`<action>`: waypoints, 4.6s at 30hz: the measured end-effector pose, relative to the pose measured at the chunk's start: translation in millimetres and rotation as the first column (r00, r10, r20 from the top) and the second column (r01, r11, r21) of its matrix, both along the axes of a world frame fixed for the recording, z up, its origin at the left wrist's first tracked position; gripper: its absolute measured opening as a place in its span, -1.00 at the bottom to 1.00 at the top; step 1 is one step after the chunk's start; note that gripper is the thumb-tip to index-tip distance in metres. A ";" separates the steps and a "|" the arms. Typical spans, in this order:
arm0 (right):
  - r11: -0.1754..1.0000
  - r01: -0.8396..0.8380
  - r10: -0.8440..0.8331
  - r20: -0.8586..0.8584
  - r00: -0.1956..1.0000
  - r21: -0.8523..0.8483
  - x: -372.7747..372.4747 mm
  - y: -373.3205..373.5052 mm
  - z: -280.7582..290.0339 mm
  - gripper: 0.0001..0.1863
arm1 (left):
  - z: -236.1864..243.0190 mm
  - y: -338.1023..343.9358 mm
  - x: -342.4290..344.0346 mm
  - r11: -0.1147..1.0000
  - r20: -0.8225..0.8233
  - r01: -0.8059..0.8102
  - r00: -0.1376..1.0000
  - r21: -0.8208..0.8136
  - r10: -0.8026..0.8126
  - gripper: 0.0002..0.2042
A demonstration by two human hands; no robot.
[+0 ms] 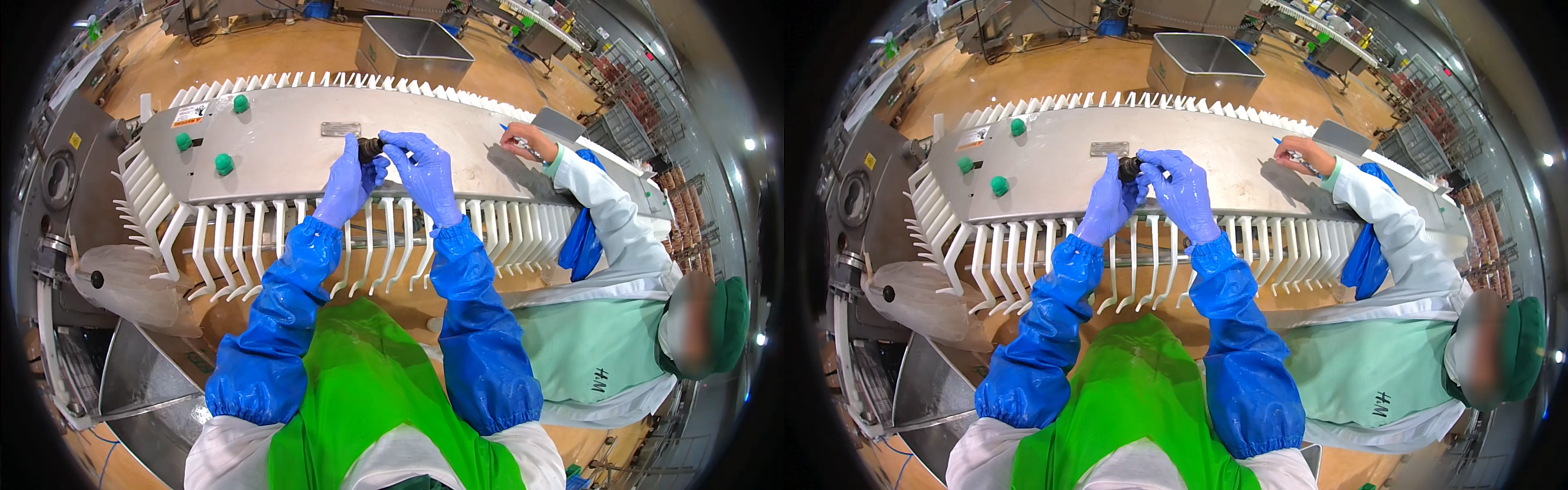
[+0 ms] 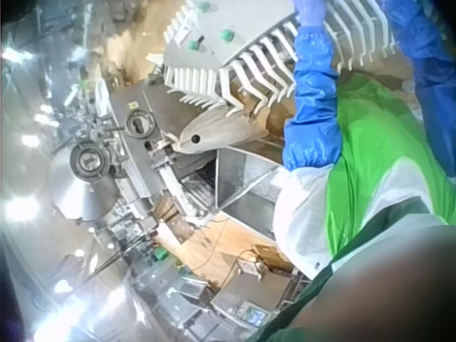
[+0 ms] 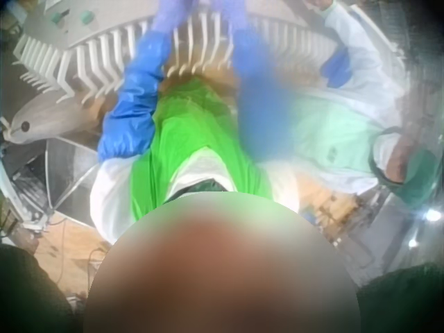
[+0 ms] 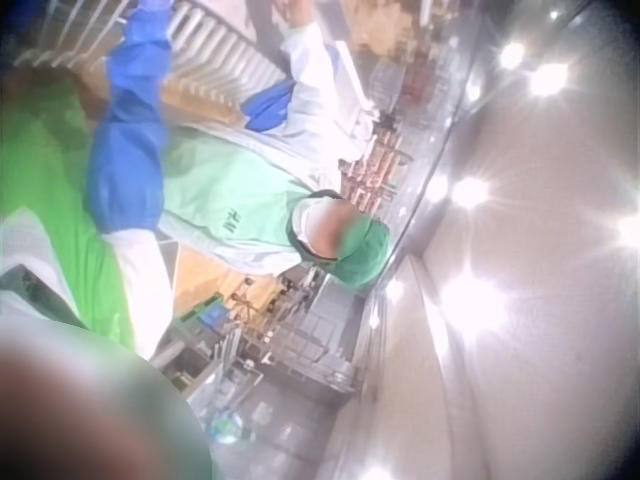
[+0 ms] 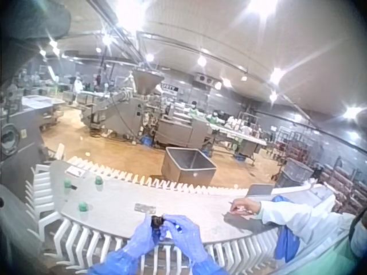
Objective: The person operates a commercial sausage-stuffing machine in a food processing facility. They attach a nozzle, load ground meat into the hopper, feed casings onto the stuffer, and guide the extruded sausage links onto a stainless steel table. The person also adjusts the machine's control panel and handles containers of meat and casings.
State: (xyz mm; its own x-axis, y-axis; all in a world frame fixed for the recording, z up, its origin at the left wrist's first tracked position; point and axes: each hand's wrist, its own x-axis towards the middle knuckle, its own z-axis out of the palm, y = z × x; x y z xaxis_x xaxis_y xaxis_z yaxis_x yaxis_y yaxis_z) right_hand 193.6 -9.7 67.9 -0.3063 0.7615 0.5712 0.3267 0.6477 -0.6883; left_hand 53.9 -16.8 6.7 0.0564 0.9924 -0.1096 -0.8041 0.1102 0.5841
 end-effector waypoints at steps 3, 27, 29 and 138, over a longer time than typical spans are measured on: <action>1.000 0.004 -0.004 0.027 1.000 -0.009 -4.7 -1.6 -2.5 -0.79 | -6.0 1.7 1.1 0.998 -0.012 -0.012 1.000 0.063 0.013 -0.42; 0.941 -0.114 0.084 -0.107 0.991 -0.318 -0.7 1.0 -0.3 -0.57 | 1.6 -2.7 3.0 0.999 -0.053 0.000 0.999 0.054 0.002 -0.42; 0.946 -0.107 0.072 -0.123 0.990 -0.306 -1.5 3.3 -2.8 -0.56 | 2.3 -3.1 2.7 0.999 -0.059 -0.001 0.998 0.045 0.004 -0.43; 0.881 -0.231 0.050 -0.406 0.913 -0.412 7.8 -4.9 -28.9 -0.52 | -18.5 8.3 14.4 0.995 -0.036 -0.017 0.999 0.096 0.021 -0.51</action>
State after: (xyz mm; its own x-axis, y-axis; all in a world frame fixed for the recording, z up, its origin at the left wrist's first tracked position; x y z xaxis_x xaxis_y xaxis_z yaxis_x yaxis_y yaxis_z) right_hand 201.4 -14.6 39.0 -0.2631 0.9243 0.2766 -0.0838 0.2638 -0.9609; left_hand 68.2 -8.5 -11.9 0.0351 0.9993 -0.0153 -0.7832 0.0370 0.6206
